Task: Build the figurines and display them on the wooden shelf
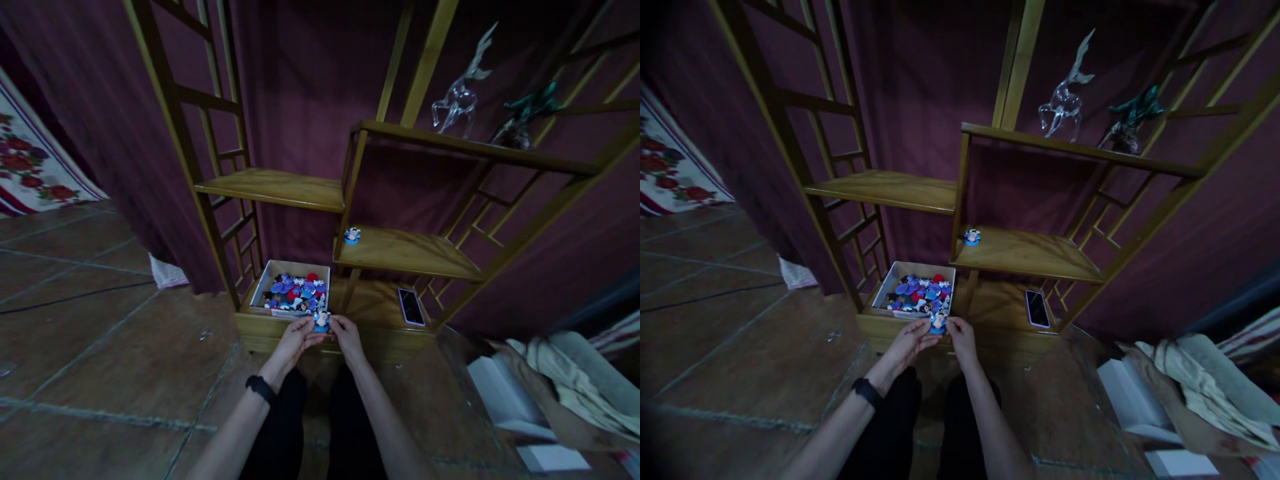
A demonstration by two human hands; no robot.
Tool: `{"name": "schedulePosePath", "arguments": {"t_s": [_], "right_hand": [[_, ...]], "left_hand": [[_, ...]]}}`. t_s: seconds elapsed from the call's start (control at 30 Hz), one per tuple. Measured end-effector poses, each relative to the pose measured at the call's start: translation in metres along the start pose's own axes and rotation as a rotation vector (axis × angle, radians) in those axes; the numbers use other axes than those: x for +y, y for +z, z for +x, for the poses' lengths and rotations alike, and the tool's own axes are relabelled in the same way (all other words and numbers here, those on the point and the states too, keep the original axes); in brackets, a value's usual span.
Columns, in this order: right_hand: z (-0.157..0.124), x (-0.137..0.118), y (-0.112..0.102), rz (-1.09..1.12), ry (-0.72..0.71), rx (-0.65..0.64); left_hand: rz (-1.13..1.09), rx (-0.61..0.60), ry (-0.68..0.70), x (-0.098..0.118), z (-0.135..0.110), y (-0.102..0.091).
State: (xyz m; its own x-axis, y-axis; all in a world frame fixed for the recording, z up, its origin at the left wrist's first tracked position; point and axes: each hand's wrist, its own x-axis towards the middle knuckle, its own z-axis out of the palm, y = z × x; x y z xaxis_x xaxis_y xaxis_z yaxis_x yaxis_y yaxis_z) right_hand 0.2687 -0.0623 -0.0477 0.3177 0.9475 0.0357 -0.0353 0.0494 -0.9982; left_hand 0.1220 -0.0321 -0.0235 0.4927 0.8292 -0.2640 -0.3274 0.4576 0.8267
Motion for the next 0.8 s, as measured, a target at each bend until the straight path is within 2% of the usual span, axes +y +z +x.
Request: {"name": "schedulePosePath", "arguments": {"t_s": [0.13,0.27,0.57,0.8], "right_hand": [[-0.026,-0.001,-0.011,-0.013,-0.009,0.024],[-0.041,0.0,-0.015,-0.018,-0.017,0.054],[-0.046,0.006,-0.012,0.035,0.017,0.109],[-0.048,0.009,-0.012,-0.047,-0.018,0.112]], "left_hand": [[0.028,-0.032,-0.007,-0.017,-0.019,0.004],[0.082,-0.037,0.061,-0.028,-0.027,0.009],[0.176,0.038,0.171,-0.037,-0.024,0.015],[0.174,0.033,0.123,-0.04,-0.017,0.008]]}}
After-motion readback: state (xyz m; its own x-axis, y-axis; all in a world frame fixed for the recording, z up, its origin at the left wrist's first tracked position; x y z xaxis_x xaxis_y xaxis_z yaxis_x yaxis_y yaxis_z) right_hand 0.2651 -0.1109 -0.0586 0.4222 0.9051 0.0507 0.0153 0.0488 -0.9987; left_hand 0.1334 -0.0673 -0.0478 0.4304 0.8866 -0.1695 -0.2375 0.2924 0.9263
